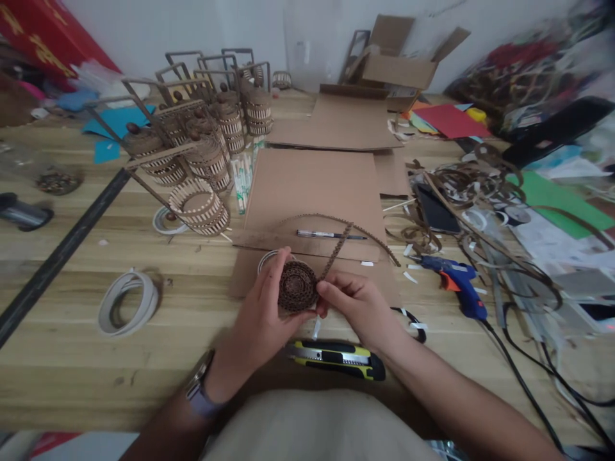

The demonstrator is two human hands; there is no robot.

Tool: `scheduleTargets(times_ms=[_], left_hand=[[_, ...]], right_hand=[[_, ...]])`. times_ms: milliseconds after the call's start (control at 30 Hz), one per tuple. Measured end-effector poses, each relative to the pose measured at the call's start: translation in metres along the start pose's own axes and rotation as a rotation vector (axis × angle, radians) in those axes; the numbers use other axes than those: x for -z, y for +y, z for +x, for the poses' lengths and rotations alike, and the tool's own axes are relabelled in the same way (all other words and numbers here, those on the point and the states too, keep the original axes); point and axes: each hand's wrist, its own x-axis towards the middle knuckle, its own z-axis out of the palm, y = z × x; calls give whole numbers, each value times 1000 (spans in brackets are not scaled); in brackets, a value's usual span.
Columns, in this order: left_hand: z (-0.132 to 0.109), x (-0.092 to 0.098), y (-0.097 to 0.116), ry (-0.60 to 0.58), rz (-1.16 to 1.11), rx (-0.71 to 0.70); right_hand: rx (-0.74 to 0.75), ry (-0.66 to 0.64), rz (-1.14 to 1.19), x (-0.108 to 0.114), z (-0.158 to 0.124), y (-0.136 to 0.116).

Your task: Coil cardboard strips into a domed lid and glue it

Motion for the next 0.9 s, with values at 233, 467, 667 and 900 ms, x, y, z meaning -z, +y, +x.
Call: scheduleTargets(times_ms=[233,467,667,900], left_hand=[[3,5,1,9,43,2],[2,8,1,-119,-25,-45],[5,13,-3,-237,-41,-136],[9,13,-11,-237,-49,-78]], right_hand=[[-32,-45,-86,13,5,-4],[36,-140,-286,24,10,-19],[27,-254,-442,28,11,-24],[38,-173,-293,18,14,-16]])
